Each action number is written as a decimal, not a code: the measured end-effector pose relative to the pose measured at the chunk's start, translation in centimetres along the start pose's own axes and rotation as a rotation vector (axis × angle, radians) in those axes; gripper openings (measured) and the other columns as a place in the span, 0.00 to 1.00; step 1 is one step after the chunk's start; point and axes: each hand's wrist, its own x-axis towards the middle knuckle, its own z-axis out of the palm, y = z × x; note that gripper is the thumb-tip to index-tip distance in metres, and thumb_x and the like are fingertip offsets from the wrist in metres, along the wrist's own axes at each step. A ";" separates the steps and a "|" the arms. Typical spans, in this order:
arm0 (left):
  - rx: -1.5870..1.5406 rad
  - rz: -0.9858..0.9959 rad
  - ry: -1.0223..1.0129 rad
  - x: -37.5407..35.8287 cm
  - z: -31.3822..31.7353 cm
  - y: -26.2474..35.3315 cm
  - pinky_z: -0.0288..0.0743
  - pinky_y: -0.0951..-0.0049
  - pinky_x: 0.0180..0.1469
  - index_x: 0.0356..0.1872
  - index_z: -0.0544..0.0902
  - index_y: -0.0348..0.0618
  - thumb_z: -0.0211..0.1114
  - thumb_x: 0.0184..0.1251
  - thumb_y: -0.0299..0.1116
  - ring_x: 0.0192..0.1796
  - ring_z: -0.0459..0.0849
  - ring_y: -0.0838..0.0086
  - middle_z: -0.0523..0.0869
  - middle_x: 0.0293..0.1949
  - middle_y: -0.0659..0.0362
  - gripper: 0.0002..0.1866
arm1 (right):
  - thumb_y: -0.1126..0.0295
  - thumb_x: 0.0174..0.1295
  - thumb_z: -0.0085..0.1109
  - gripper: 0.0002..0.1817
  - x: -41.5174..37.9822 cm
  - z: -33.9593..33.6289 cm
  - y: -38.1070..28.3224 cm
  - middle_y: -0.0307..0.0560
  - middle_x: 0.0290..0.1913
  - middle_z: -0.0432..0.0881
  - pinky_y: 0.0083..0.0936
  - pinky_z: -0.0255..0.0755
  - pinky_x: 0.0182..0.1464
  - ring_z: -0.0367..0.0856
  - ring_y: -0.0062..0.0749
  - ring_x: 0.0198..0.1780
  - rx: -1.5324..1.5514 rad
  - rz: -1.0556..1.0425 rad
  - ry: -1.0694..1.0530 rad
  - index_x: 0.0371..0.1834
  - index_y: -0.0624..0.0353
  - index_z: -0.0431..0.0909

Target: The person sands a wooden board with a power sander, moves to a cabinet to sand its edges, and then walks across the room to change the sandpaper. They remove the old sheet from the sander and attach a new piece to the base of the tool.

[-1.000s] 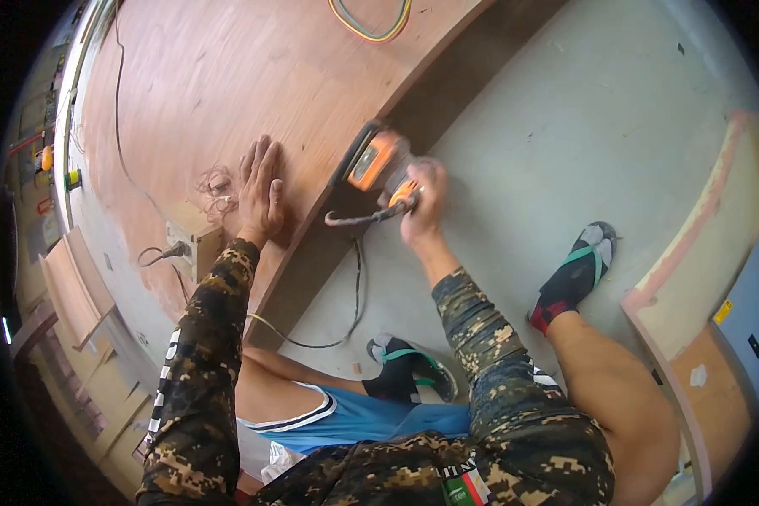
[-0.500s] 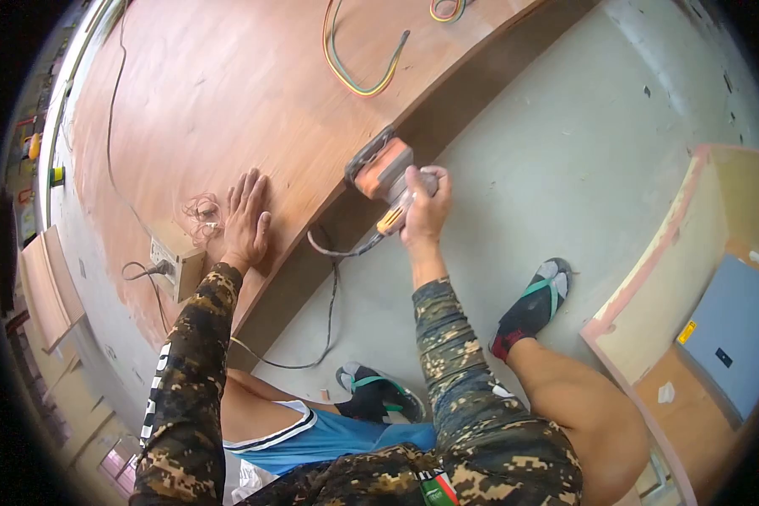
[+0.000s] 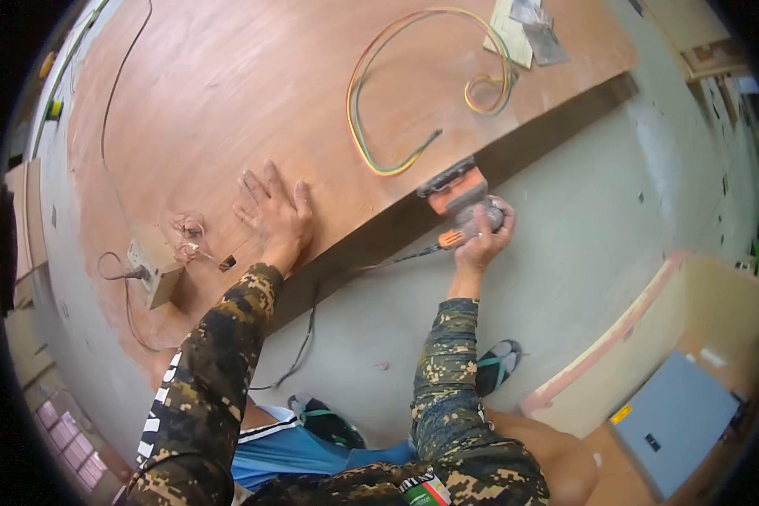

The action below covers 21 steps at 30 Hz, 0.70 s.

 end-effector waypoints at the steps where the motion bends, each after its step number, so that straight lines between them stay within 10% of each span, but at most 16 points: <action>1: 0.004 0.002 -0.017 0.0 -0.3 0.2 0.26 0.33 0.76 0.81 0.53 0.46 0.47 0.74 0.60 0.83 0.36 0.46 0.45 0.81 0.37 0.42 | 0.76 0.54 0.67 0.17 1.5 -0.3 -0.1 0.45 0.49 0.77 0.34 0.74 0.57 0.75 0.36 0.52 0.008 -0.019 -0.006 0.46 0.57 0.74; 21: 0.043 0.020 0.022 -0.5 -0.5 -0.4 0.32 0.33 0.76 0.80 0.58 0.52 0.51 0.71 0.61 0.83 0.43 0.46 0.49 0.81 0.40 0.41 | 0.73 0.43 0.60 0.16 11.9 -3.0 -2.4 0.49 0.51 0.77 0.48 0.73 0.62 0.75 0.46 0.55 0.031 0.092 0.055 0.39 0.54 0.74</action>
